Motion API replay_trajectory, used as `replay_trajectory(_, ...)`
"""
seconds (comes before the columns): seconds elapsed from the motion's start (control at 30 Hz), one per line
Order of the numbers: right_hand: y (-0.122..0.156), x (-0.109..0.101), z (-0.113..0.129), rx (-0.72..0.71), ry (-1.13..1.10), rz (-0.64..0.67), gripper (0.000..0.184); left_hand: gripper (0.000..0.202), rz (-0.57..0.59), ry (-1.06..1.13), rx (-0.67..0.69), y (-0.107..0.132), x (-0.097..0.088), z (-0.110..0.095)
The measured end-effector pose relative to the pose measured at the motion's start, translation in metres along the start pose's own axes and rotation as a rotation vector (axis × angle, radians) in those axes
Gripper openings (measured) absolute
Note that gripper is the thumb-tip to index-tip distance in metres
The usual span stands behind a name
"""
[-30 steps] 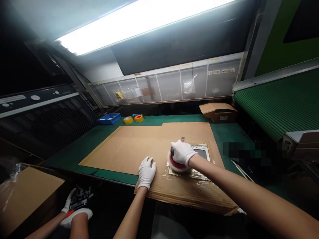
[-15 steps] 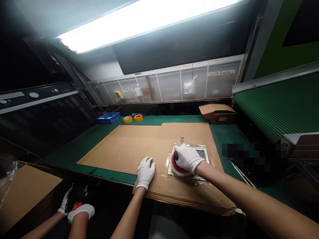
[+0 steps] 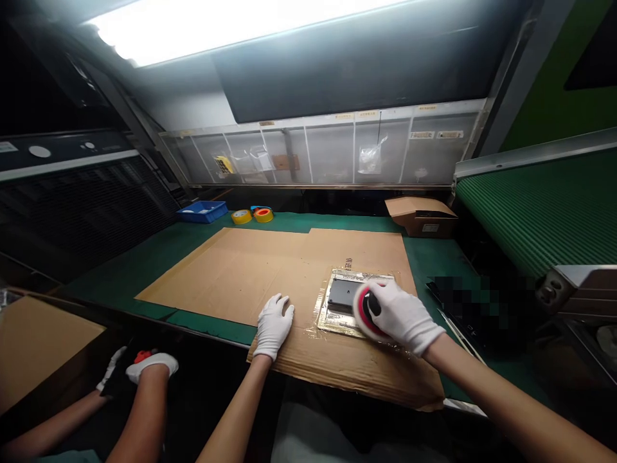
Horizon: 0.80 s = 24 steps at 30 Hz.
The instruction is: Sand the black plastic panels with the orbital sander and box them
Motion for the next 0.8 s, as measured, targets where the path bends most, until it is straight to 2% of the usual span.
replay_trajectory(0.07, 0.006, 0.001, -0.007, 0.025, 0.025, 0.001, 0.040, 0.037, -0.005, 0.009, 0.002, 0.000, 0.001, -0.001)
replay_trajectory(0.13, 0.006, 0.002, 0.001, 0.034, 0.027, 0.007, 0.039, 0.038, 0.000, 0.010, 0.002, 0.000, 0.001, -0.002)
replay_trajectory(0.2, -0.002, 0.002, 0.028, -0.022, -0.018, -0.001, 0.038, 0.038, 0.013, 0.006, 0.006, 0.001, 0.001, -0.002)
replay_trajectory(0.33, -0.022, 0.001, 0.104, -0.207, -0.078, 0.001, 0.040, 0.038, 0.035, -0.016, 0.026, 0.001, -0.001, -0.001)
replay_trajectory(0.4, -0.026, 0.002, 0.124, -0.257, -0.057, 0.036, 0.040, 0.038, 0.036, -0.033, 0.046, 0.000, -0.002, 0.000)
replay_trajectory(0.43, -0.025, 0.003, 0.125, -0.263, -0.048, 0.053, 0.040, 0.038, 0.035, -0.041, 0.056, -0.001, -0.002, 0.001)
replay_trajectory(0.5, -0.019, 0.005, 0.108, -0.234, -0.046, 0.067, 0.040, 0.038, 0.030, -0.053, 0.060, -0.002, -0.001, 0.001)
replay_trajectory(0.67, 0.008, 0.003, 0.004, 0.064, -0.005, 0.002, 0.041, 0.038, 0.017, -0.051, 0.044, -0.002, 0.003, -0.001)
replay_trajectory(0.7, 0.011, 0.002, -0.011, 0.122, 0.010, -0.001, 0.043, 0.038, 0.015, -0.047, 0.046, -0.002, 0.003, -0.002)
replay_trajectory(0.77, 0.012, 0.000, -0.019, 0.168, 0.022, -0.003, 0.043, 0.039, 0.015, -0.035, 0.050, -0.001, 0.003, -0.003)
replay_trajectory(0.8, 0.010, 0.000, -0.012, 0.148, 0.015, -0.009, 0.042, 0.040, 0.017, -0.031, 0.051, -0.001, 0.003, -0.003)
Point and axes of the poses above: each hand's wrist, its own y-axis away from the middle knuckle, its own x-axis out of the palm, z = x × y, the point moved 4 cm from there along -y, towards the middle knuckle, and after that the axes turned 11 degrees about x, right-handed, at the moved point
